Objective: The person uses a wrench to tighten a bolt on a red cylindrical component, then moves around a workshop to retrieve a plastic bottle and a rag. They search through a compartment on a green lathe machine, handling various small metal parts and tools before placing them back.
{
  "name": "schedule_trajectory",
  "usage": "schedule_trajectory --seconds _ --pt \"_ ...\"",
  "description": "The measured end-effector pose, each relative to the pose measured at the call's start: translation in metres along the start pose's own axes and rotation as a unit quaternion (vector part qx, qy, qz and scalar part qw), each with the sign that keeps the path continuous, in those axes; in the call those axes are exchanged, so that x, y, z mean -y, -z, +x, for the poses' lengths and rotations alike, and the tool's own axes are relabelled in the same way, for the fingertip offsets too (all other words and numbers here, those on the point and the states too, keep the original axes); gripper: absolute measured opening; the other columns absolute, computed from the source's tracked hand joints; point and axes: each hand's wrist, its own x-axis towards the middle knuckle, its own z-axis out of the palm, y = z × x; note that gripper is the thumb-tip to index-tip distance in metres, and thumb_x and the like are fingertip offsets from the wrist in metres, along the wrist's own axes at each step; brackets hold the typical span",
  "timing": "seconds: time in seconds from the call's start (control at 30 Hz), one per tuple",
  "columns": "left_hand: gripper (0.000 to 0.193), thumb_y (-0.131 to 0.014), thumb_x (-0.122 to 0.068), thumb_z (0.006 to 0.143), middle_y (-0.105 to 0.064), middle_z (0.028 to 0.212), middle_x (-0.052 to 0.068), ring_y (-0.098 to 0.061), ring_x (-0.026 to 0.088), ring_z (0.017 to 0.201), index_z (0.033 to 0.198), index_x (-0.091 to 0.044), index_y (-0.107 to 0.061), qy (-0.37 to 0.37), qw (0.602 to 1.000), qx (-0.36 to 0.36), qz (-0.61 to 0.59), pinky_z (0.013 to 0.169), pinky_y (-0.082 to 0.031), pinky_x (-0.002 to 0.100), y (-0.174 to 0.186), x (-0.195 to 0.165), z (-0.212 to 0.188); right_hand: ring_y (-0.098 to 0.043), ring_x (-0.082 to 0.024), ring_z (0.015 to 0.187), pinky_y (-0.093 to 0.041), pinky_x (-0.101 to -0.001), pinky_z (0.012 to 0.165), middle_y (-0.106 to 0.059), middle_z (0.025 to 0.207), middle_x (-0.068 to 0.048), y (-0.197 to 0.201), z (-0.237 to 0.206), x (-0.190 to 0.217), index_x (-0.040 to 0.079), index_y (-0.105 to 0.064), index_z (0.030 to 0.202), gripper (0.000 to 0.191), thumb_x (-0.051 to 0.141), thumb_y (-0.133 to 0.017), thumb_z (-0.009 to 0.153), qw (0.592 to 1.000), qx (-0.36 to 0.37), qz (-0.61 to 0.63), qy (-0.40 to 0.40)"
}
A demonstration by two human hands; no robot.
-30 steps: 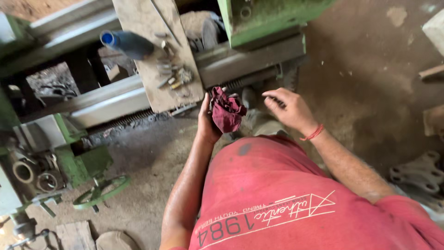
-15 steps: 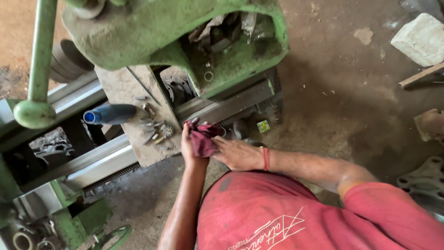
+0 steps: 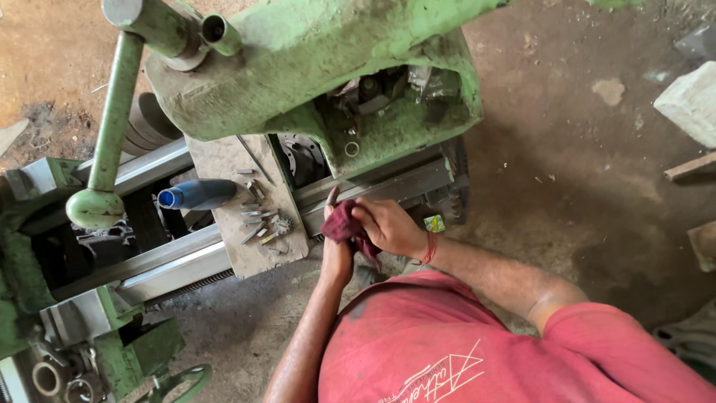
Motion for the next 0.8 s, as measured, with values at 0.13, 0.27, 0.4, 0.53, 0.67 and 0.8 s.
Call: schedule_trajectory --seconds 0.13,0.27,0.4,0.53,0.67,0.8 --pt "0.043 -0.041 -0.042 0.113 -0.060 0.103 0.002 -0.057 0.016 0.084 0.139 -0.008 -0.048 0.024 0.987 -0.035 -0.155 0.061 -0.048 0.030 0.012 -0.007 -0.002 -0.062 -0.040 0.120 -0.050 -0.0503 0.100 -0.063 0.126 -0.021 0.005 0.000 0.014 0.001 -0.062 0.109 0.017 0.014 -0.064 0.099 0.981 0.047 -0.145 0.121" --pt "0.031 -0.047 -0.024 0.116 -0.068 0.119 0.010 -0.064 0.019 0.107 0.133 -0.001 -0.060 -0.234 0.961 -0.088 0.123 0.093 -0.054 0.031 0.036 0.004 0.004 -0.038 -0.046 0.147 -0.034 -0.0526 0.122 -0.040 0.157 -0.026 0.007 -0.001 0.038 0.007 -0.061 0.104 0.027 0.033 -0.067 0.098 0.970 0.055 -0.138 0.194" --pt "0.040 -0.047 -0.006 0.106 -0.056 0.140 0.007 -0.056 0.018 0.126 0.146 -0.002 -0.043 -0.217 0.976 0.003 -0.009 0.104 -0.048 0.031 0.026 0.021 0.005 -0.038 -0.043 0.146 -0.034 -0.0483 0.121 -0.033 0.158 -0.027 0.000 0.002 0.046 -0.005 -0.057 0.141 0.058 0.035 -0.064 0.100 0.994 0.035 0.000 0.102" --pt "0.047 -0.036 0.003 0.103 -0.064 0.136 0.017 -0.065 0.025 0.124 0.149 -0.001 -0.047 -0.182 0.979 0.051 0.077 0.106 -0.054 0.033 -0.001 0.001 -0.006 -0.059 -0.030 0.134 -0.048 -0.0412 0.115 -0.059 0.143 -0.018 -0.009 0.013 0.031 0.002 -0.062 0.131 0.034 0.029 -0.050 0.115 0.990 -0.087 0.109 0.039" --pt "0.073 -0.056 0.008 0.084 -0.046 0.154 0.026 -0.046 0.044 0.144 0.155 -0.004 -0.039 -0.387 0.865 0.072 0.312 0.117 -0.043 0.049 -0.018 -0.047 -0.033 -0.076 -0.019 0.099 -0.061 -0.0309 0.088 -0.074 0.122 -0.011 0.007 0.025 0.009 0.002 -0.063 0.130 0.036 0.027 -0.042 0.115 0.979 -0.142 0.121 -0.080" --pt "0.062 -0.061 -0.005 0.094 -0.052 0.151 0.020 -0.055 0.041 0.136 0.154 -0.012 -0.046 -0.391 0.850 0.104 0.337 0.110 -0.048 0.048 -0.013 -0.083 -0.056 -0.073 -0.013 0.079 -0.061 -0.0265 0.070 -0.075 0.100 -0.008 0.064 0.030 0.007 0.004 -0.060 0.139 0.030 0.020 -0.053 0.114 0.977 -0.151 0.102 -0.108"
